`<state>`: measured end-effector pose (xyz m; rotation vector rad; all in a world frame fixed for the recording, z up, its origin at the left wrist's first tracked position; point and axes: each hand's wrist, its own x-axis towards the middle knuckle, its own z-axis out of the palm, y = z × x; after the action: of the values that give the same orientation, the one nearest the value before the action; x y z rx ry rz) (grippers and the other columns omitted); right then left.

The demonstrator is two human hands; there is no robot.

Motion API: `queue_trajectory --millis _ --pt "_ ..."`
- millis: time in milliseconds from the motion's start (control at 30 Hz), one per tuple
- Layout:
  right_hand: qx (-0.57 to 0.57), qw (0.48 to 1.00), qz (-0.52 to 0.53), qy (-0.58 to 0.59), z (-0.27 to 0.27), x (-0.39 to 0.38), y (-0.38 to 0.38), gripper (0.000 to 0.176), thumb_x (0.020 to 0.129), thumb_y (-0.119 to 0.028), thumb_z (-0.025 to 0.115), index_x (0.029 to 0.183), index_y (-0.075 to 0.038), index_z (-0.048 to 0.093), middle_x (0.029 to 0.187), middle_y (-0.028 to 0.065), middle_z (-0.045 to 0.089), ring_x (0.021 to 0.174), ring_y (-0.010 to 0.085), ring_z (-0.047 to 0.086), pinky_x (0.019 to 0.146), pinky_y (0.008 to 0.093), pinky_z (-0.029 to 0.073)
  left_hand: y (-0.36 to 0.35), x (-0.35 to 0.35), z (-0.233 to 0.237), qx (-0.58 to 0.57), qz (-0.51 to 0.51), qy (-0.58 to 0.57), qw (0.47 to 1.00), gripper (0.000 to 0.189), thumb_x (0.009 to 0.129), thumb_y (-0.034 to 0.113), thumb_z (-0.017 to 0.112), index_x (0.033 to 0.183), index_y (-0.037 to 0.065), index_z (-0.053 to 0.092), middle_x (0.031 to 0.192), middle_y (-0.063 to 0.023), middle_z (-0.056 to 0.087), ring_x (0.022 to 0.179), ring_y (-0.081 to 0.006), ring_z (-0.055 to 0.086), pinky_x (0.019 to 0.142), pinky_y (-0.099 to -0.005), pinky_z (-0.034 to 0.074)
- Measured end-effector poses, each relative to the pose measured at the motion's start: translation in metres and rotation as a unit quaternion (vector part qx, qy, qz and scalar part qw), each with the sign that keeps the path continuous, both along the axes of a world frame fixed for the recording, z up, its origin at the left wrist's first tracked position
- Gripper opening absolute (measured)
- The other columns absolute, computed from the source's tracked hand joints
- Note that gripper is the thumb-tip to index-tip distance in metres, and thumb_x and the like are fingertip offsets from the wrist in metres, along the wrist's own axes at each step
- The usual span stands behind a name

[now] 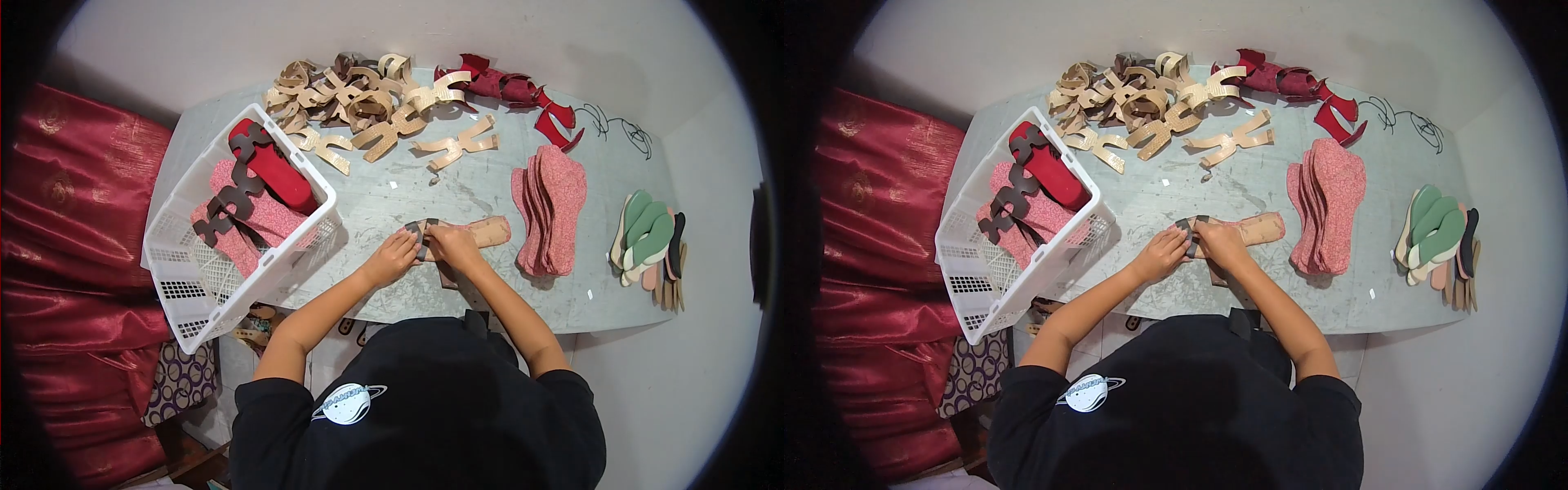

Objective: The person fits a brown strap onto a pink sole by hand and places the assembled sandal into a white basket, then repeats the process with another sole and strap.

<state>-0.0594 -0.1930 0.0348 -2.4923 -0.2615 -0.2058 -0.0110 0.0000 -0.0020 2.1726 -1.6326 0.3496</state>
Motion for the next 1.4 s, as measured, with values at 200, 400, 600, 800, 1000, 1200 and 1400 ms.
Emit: queue_trajectory --millis 200,400,600,800,1000,1200,1400 --pt "0.010 1.000 -0.018 -0.022 -0.013 -0.009 0.007 0.014 0.079 -0.011 0.054 0.091 -0.004 0.057 0.076 0.0145 0.063 0.069 0.0298 0.062 0.056 0.0387 0.049 -0.001 -0.001 0.002 -0.004 0.003 0.012 1.000 0.036 0.073 0.021 0.066 0.099 -0.004 0.059 0.110 -0.0203 0.056 0.105 -0.0315 0.053 0.096 -0.0424 0.038" --pt "-0.008 0.998 -0.012 -0.066 -0.022 -0.013 0.010 0.014 0.079 -0.009 0.054 0.091 -0.002 0.057 0.083 0.0135 0.064 0.076 0.0269 0.064 0.059 0.0362 0.051 -0.001 -0.001 0.002 -0.004 0.008 0.012 1.000 0.035 0.075 0.021 0.065 0.099 -0.003 0.060 0.109 -0.0201 0.057 0.106 -0.0317 0.053 0.097 -0.0424 0.038" --pt "-0.024 0.995 -0.029 -0.096 -0.025 -0.015 0.015 0.016 0.079 -0.009 0.054 0.092 -0.001 0.058 0.093 0.0171 0.064 0.085 0.0285 0.064 0.068 0.0350 0.052 -0.002 -0.002 0.003 -0.004 0.014 0.013 1.000 0.034 0.075 0.023 0.065 0.098 -0.003 0.061 0.108 -0.0190 0.057 0.106 -0.0312 0.053 0.097 -0.0418 0.038" --pt "-0.038 0.994 -0.023 -0.104 -0.025 -0.018 0.018 0.021 0.076 -0.008 0.056 0.096 -0.001 0.058 0.096 0.0171 0.063 0.087 0.0287 0.063 0.070 0.0354 0.052 -0.002 -0.003 0.005 -0.015 0.018 0.018 1.000 0.034 0.074 0.023 0.066 0.097 -0.002 0.061 0.107 -0.0178 0.058 0.105 -0.0303 0.054 0.096 -0.0408 0.039" --pt "-0.057 0.992 -0.035 -0.107 -0.029 -0.022 0.023 0.025 0.073 -0.006 0.055 0.097 0.001 0.059 0.105 0.0197 0.061 0.099 0.0301 0.060 0.083 0.0368 0.049 -0.002 -0.003 0.006 -0.023 0.021 0.025 0.999 0.034 0.073 0.024 0.067 0.095 -0.002 0.062 0.107 -0.0174 0.059 0.105 -0.0305 0.054 0.095 -0.0405 0.040" --pt "-0.058 0.992 -0.025 -0.110 -0.033 -0.024 0.021 0.029 0.073 -0.006 0.055 0.101 0.002 0.058 0.109 0.0205 0.059 0.103 0.0312 0.057 0.085 0.0367 0.047 -0.002 -0.003 0.006 -0.034 0.017 0.028 0.999 0.035 0.071 0.023 0.069 0.095 -0.002 0.062 0.107 -0.0172 0.059 0.104 -0.0313 0.054 0.094 -0.0403 0.041" --pt "-0.052 0.996 -0.005 -0.074 -0.038 -0.032 0.020 0.036 0.078 -0.007 0.053 0.113 0.002 0.053 0.120 0.0207 0.052 0.115 0.0302 0.048 0.099 0.0406 0.035 -0.002 -0.002 0.005 -0.037 0.015 0.030 0.999 0.035 0.071 0.024 0.069 0.095 -0.001 0.062 0.107 -0.0167 0.059 0.105 -0.0308 0.054 0.093 -0.0401 0.041"
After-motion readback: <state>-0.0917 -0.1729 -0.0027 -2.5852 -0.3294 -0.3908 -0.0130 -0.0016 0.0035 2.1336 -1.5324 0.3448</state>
